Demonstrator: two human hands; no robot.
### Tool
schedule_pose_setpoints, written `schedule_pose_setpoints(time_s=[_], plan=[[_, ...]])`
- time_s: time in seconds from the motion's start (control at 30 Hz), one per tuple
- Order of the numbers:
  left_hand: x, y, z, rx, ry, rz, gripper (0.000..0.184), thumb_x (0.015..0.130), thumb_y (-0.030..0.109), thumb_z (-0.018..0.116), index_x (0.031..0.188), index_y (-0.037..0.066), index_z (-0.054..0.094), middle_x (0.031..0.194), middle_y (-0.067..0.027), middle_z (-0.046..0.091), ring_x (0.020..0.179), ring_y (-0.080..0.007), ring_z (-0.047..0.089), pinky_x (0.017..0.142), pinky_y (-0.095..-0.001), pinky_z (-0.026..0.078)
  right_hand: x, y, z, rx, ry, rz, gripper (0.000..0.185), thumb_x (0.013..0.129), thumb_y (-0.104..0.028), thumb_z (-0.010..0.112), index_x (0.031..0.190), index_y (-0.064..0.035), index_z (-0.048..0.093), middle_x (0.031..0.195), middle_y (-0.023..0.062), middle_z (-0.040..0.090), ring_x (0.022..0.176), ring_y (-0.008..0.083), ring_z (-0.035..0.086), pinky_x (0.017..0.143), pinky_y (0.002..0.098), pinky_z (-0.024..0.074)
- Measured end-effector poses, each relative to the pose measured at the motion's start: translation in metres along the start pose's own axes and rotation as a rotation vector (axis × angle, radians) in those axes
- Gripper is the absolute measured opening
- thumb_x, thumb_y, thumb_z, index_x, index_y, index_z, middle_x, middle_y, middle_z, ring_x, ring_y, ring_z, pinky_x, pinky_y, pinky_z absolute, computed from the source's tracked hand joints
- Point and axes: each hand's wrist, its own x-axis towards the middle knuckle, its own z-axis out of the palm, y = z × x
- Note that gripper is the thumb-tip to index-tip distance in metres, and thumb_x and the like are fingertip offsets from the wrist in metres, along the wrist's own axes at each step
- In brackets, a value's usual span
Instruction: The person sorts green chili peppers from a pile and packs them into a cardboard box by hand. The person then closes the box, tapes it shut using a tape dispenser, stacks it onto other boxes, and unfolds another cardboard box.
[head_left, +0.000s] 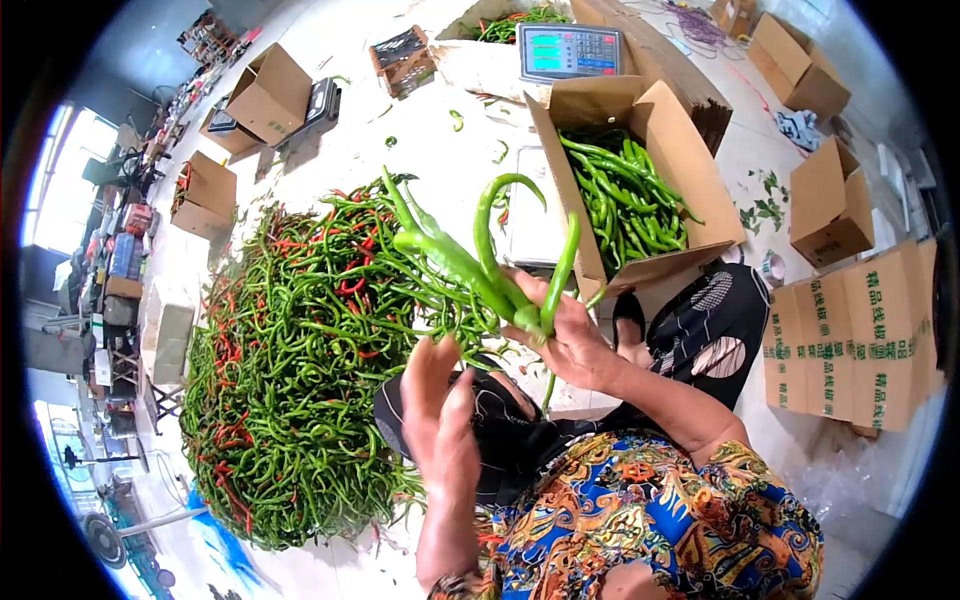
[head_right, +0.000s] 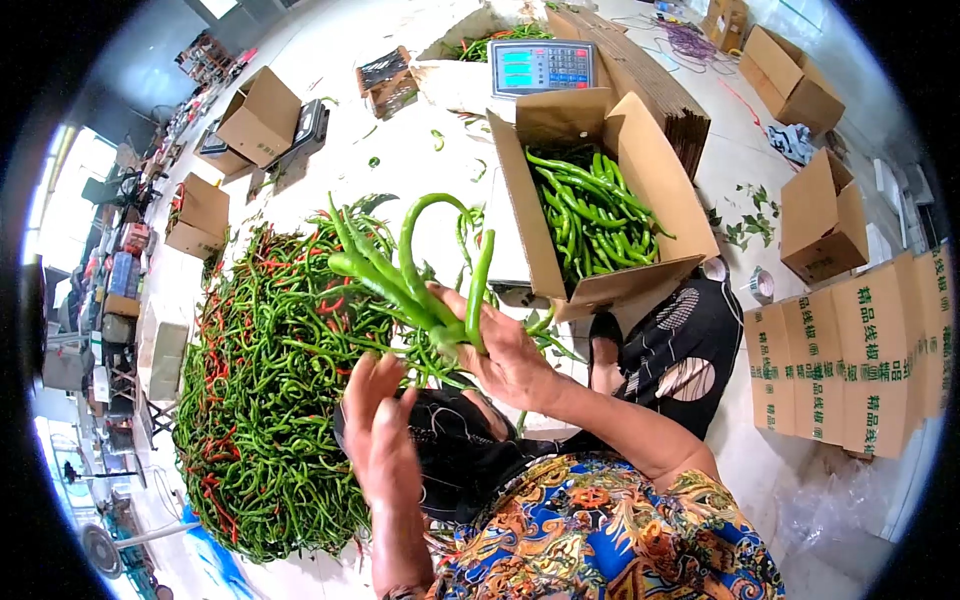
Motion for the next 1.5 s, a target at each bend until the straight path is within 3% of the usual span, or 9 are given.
schedule_pose_setpoints(time_s=[0.1, 0.2, 0.47, 0.77, 0.9, 1.0, 1.17, 1.37, 1.5], plan=[[0.037, -0.018, 0.044, -0.193, -0.096, -0.046, 0.056, 0.092, 0.017, 0.059, 0.140, -0.001, 0.037, 0.128, -0.0180, 0.056, 0.119, -0.0261, 0.054, 0.100, -0.0388, 0.044, -0.008, -0.002, -0.014, -1.399, -0.132, -0.563, 0.056, 0.087, -0.004, 0.063, 0.140, -0.0065, 0.044, 0.126, 0.0141, 0.053, 0.109, 0.0292, 0.057, 0.094, 0.0402, 0.0479], [0.059, -0.027, 0.064, -0.370, -0.012, -0.224, 0.041, 0.092, 0.012, 0.062, 0.127, -0.004, 0.047, 0.103, -0.0124, 0.064, 0.096, -0.0207, 0.064, 0.083, -0.0320, 0.053, -0.017, -0.007, -0.010, -1.479, -0.080, -0.592, 0.058, 0.079, 0.006, 0.064, 0.134, -0.0051, 0.049, 0.116, 0.0181, 0.056, 0.100, 0.0379, 0.060, 0.085, 0.0426, 0.0509], [0.079, -0.064, 0.041, -0.537, -0.154, -0.289, 0.033, 0.089, 0.007, 0.062, 0.118, -0.001, 0.050, 0.083, -0.0083, 0.061, 0.077, -0.0224, 0.062, 0.076, -0.0363, 0.054, -0.013, -0.040, -0.057, 0.089, 0.241, 0.146, 0.037, 0.101, -0.020, 0.046, 0.127, 0.0066, 0.051, 0.124, 0.0222, 0.060, 0.117, 0.0287, 0.058, 0.104, 0.0390, 0.0442], [0.069, -0.077, 0.050, -0.325, -0.267, -0.382, 0.033, 0.090, 0.012, 0.063, 0.118, -0.002, 0.053, 0.087, -0.0079, 0.061, 0.069, -0.0130, 0.056, 0.058, -0.0227, 0.047, -0.007, -0.053, -0.066, -0.029, 0.284, 0.115, 0.043, 0.102, -0.025, 0.045, 0.132, 0.0059, 0.048, 0.131, 0.0188, 0.055, 0.125, 0.0276, 0.052, 0.107, 0.0368, 0.0413], [0.042, -0.075, 0.087, -0.007, -0.383, -0.232, 0.054, 0.077, 0.020, 0.076, 0.123, 0.001, 0.055, 0.108, -0.0060, 0.059, 0.090, -0.0135, 0.056, 0.074, -0.0288, 0.048, -0.005, -0.025, -0.045, -0.200, 0.342, 0.059, 0.033, 0.098, -0.024, 0.056, 0.120, -0.0003, 0.060, 0.110, 0.0051, 0.064, 0.102, 0.0135, 0.059, 0.092, 0.0282, 0.0467], [0.038, -0.075, 0.084, 0.082, -0.371, -0.251, 0.042, 0.076, 0.013, 0.072, 0.114, 0.002, 0.058, 0.092, -0.0005, 0.060, 0.073, -0.0097, 0.055, 0.065, -0.0244, 0.046, -0.014, -0.012, -0.056, 0.026, 0.267, 0.060, 0.042, 0.098, -0.039, 0.054, 0.120, -0.0029, 0.059, 0.103, 0.0033, 0.063, 0.097, 0.0096, 0.059, 0.089, 0.0257, 0.0467], [0.057, -0.042, 0.077, -0.136, -0.284, -0.395, 0.042, 0.072, 0.016, 0.072, 0.109, 0.002, 0.057, 0.085, -0.0037, 0.060, 0.070, -0.0142, 0.057, 0.061, -0.0247, 0.047, -0.021, -0.054, -0.034, -0.651, 0.102, 0.076, 0.057, 0.100, -0.051, 0.043, 0.120, 0.0004, 0.057, 0.108, 0.0089, 0.061, 0.103, 0.0171, 0.056, 0.093, 0.0319, 0.0438], [0.133, 0.028, 0.087, -0.346, -0.463, -0.319, 0.050, 0.079, 0.015, 0.068, 0.120, -0.006, 0.049, 0.087, -0.0107, 0.060, 0.075, -0.0163, 0.059, 0.060, -0.0260, 0.052, -0.041, -0.128, -0.072, -2.108, 0.106, -0.341, 0.057, 0.072, -0.023, 0.074, 0.124, -0.0053, 0.058, 0.123, 0.0122, 0.058, 0.117, 0.0268, 0.052, 0.096, 0.0413, 0.0393], [0.176, 0.053, 0.136, -0.466, -0.630, -0.309, 0.042, 0.087, 0.012, 0.061, 0.123, -0.006, 0.050, 0.089, -0.0110, 0.061, 0.075, -0.0168, 0.060, 0.065, -0.0263, 0.054, -0.042, -0.136, -0.116, -2.278, -0.005, -0.016, 0.026, 0.064, -0.010, 0.068, 0.090, -0.0090, 0.063, 0.078, 0.0067, 0.062, 0.077, 0.0293, 0.062, 0.070, 0.0420, 0.0468]])
